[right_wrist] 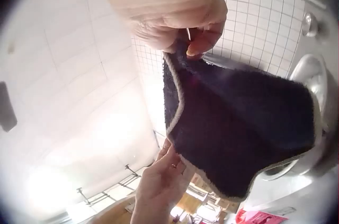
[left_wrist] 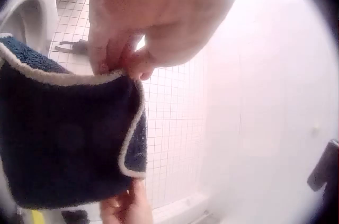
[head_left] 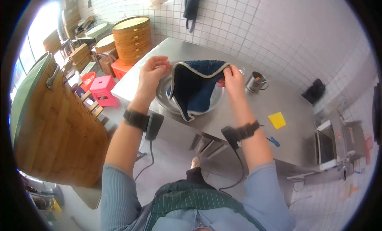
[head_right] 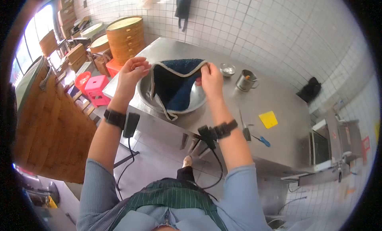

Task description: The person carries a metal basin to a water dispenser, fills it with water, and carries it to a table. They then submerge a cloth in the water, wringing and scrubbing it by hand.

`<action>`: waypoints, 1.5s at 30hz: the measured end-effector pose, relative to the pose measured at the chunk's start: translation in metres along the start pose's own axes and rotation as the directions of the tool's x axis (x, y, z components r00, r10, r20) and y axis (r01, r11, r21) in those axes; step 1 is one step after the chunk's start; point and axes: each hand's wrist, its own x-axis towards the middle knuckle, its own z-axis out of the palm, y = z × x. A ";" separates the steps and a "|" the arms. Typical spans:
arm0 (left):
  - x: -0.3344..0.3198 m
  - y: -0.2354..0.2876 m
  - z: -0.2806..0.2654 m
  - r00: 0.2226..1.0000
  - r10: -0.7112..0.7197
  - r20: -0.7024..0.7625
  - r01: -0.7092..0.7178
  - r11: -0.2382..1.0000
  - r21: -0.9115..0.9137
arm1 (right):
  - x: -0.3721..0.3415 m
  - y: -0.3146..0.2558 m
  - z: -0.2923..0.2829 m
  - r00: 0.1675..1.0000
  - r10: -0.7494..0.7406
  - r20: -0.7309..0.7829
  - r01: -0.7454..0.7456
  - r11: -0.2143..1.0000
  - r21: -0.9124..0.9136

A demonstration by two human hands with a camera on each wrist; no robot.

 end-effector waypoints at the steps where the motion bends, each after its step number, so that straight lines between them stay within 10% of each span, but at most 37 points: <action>1: 0.004 -0.017 -0.005 1.000 -0.009 -0.014 0.009 1.000 0.025 | 0.017 0.022 0.006 0.999 0.025 0.023 -0.025 0.999 0.021; 6: 0.012 -0.080 -0.018 0.894 -0.424 -0.145 0.448 0.846 0.289 | 0.063 0.158 0.017 0.930 0.210 0.302 0.058 0.727 -0.685; 13: 0.013 -0.156 0.003 0.603 -0.670 -0.433 0.746 0.666 0.010 | 0.078 0.205 0.065 0.767 0.288 0.573 0.312 0.614 -0.725; 16: 0.016 -0.217 -0.014 0.560 -0.698 -0.446 0.774 0.633 -0.018 | 0.069 0.218 0.083 0.508 0.229 0.830 0.681 0.484 -0.550; 19: 0.015 -0.244 -0.026 0.542 -0.719 -0.435 0.793 0.609 -0.019 | 0.087 0.259 0.084 0.345 0.296 0.891 0.552 0.704 -0.447; 21: 0.026 -0.208 -0.019 0.450 -0.830 -0.329 0.848 0.513 -0.135 | 0.108 0.271 0.082 0.347 0.367 0.863 0.574 0.645 -0.505; 23: 0.032 -0.186 -0.015 0.464 -0.827 -0.317 0.835 0.528 -0.156 | 0.118 0.255 0.079 0.693 0.576 0.434 0.270 0.351 -0.897; 24: 0.032 -0.187 -0.018 0.435 -0.823 -0.365 0.843 0.515 -0.154 | 0.110 0.243 0.077 0.845 0.404 0.350 0.131 0.477 -0.869; 29: 0.025 -0.200 0.008 0.237 -0.919 -0.315 0.812 0.366 -0.455 | 0.073 0.231 0.114 0.821 0.400 0.408 0.180 0.496 -0.849; 31: 0.024 -0.207 0.016 0.234 -0.925 -0.299 0.785 0.361 -0.503 | 0.079 0.231 0.123 0.639 0.479 0.601 0.075 0.739 -0.669; 37: 0.028 -0.258 -0.013 0.444 -0.895 0.033 0.550 0.244 -0.799 | 0.047 0.128 0.133 0.836 0.052 0.547 0.148 0.938 -0.314; 38: 0.020 -0.308 -0.034 0.872 -0.489 0.025 0.446 0.772 -0.452 | 0.044 0.128 0.138 0.843 0.052 0.536 0.142 0.938 -0.315; 39: 0.029 -0.298 -0.030 0.961 0.041 0.273 -0.019 0.996 -0.083 | 0.039 0.129 0.144 0.869 0.000 0.496 0.184 0.928 -0.323; 45: 0.036 -0.201 0.027 0.745 -0.655 0.124 0.651 0.673 -0.352 | 0.056 0.155 0.140 0.927 -0.008 0.374 0.198 0.858 -0.474</action>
